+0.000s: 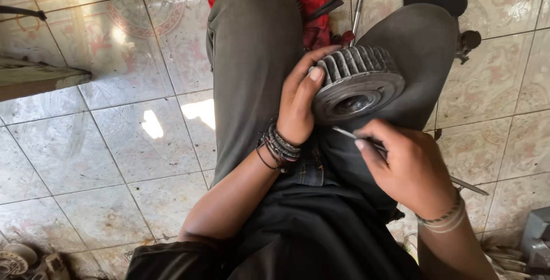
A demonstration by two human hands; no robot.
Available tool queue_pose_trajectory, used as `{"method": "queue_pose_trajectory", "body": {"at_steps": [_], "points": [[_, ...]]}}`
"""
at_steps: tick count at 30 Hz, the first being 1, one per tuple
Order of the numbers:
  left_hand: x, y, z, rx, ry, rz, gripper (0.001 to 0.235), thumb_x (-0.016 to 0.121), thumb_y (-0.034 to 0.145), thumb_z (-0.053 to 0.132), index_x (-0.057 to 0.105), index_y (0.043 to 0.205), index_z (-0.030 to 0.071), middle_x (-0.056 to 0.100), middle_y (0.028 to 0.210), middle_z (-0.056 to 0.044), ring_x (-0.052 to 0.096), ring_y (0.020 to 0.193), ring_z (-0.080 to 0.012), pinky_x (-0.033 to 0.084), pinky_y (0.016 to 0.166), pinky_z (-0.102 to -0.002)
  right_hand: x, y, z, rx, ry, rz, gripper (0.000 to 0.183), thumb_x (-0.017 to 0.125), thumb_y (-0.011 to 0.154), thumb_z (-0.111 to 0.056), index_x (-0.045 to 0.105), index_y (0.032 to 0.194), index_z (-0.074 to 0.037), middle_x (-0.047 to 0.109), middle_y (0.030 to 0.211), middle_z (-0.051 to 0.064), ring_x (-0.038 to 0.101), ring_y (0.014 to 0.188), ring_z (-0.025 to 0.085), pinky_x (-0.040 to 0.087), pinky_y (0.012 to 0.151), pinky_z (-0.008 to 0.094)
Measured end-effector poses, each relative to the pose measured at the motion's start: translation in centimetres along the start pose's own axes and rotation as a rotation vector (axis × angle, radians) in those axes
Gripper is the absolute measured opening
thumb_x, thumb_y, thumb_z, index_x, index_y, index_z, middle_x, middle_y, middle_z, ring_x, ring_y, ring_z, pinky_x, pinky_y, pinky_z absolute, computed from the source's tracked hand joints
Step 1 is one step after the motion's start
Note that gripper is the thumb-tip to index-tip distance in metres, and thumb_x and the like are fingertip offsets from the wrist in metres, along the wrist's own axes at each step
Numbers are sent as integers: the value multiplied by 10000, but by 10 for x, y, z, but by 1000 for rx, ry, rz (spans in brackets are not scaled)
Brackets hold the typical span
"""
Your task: The person holds a metal mechanical part, likely a stator or rotor, on their lap and uses a thin metal tool to scrape and clean the inner surfaces and grooves. The person rotates the part to access different areas while continuing to scrape away debris.
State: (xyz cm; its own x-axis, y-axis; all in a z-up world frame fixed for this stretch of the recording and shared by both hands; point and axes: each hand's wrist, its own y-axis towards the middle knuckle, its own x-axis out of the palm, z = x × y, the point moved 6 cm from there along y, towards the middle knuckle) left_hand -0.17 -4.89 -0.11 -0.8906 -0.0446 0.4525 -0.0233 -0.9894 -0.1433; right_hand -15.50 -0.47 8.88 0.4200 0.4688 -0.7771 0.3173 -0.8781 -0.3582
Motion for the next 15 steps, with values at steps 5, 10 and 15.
{"method": "queue_pose_trajectory", "body": {"at_steps": [5,10,15], "points": [[2,-3,24,-3,71,-250,601,513,1032,422,472,1502,50,517,1549,-110,505,1463,-219,367,1301,-389,-31,-17,8,61,-145,63,242,630,930,-92,706,1155,-143,760,937,51,688,737,296,516,692,430],[8,-5,24,-20,39,-364,638,670,1019,354,441,1545,75,442,1643,-118,411,1579,-233,303,1395,-409,-50,-31,3,39,-472,207,382,685,928,-24,765,1241,-227,734,1020,-28,698,914,264,515,709,417],[7,1,14,7,150,-315,764,703,929,542,470,1535,140,512,1595,-88,496,1497,-200,338,1335,-388,-52,-23,-5,-100,-672,260,517,735,849,-16,835,1272,-295,627,908,-17,671,880,260,511,623,414]]}}
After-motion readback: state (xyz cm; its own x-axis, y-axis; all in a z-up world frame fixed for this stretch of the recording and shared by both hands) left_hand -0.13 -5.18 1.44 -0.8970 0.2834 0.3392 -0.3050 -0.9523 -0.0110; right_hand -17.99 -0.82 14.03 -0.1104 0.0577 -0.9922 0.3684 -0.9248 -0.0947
